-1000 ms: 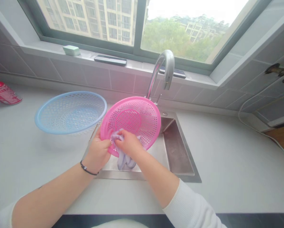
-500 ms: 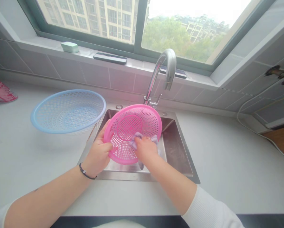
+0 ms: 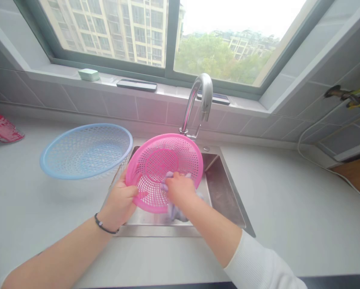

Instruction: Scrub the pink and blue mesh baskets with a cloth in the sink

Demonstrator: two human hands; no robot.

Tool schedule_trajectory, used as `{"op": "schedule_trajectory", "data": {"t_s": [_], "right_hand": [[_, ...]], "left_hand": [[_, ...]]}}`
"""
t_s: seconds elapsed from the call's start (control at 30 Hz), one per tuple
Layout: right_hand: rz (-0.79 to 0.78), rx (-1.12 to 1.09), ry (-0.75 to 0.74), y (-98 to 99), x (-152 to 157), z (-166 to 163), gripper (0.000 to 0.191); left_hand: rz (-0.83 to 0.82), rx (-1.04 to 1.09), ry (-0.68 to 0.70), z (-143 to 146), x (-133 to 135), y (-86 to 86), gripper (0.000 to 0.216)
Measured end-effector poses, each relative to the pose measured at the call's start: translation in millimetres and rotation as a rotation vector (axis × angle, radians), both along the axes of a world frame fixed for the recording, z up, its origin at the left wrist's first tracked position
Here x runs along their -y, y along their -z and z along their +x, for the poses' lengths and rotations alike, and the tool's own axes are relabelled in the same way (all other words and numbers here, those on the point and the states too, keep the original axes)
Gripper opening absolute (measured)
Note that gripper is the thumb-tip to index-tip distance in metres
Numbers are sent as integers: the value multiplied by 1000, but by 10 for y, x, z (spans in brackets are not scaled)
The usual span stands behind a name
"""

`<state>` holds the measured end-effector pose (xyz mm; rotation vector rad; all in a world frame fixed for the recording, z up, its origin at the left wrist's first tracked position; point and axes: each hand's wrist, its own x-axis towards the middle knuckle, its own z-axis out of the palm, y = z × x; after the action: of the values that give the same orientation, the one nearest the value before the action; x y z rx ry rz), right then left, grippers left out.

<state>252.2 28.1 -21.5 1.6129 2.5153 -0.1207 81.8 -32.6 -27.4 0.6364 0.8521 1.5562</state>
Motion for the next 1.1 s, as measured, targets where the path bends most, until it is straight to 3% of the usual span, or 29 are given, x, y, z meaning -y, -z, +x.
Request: {"op": "schedule_trajectory", "data": {"t_s": [0.1,0.2,0.3,0.4,0.47,0.57,0.67,0.77,0.9,1.1], "right_hand": [[179,167,49,-30,-160,233,27],[482,151,72,-60,-370,355,32],[753,7,119,-63,-568,317,31],[817,-243,164,-67,-674,138,31],[702,-423,178,-91,-667,-33,33],[409,-725,200,-142,-554,-308,28],[46,-1042,180,-181,-380,-522,30],[-330,-1180,127,-232,-215,-606,38],[-577,-1059,76,-393,-56,-539,39],[-617,-625,-3,-640,93,-300,34]], "left_hand": [[-70,-25,18,74,22,24,95],[-105,13,55,150,39,-8,100],[-105,74,98,180,56,-102,95],[-111,103,143,178,78,-186,89],[-118,122,172,168,89,-206,89],[-114,155,217,149,86,-178,92],[-94,150,213,122,62,-115,89],[-86,140,202,81,37,-64,81],[-65,147,192,14,21,-58,72],[-20,136,20,-9,5,-130,68]]}}
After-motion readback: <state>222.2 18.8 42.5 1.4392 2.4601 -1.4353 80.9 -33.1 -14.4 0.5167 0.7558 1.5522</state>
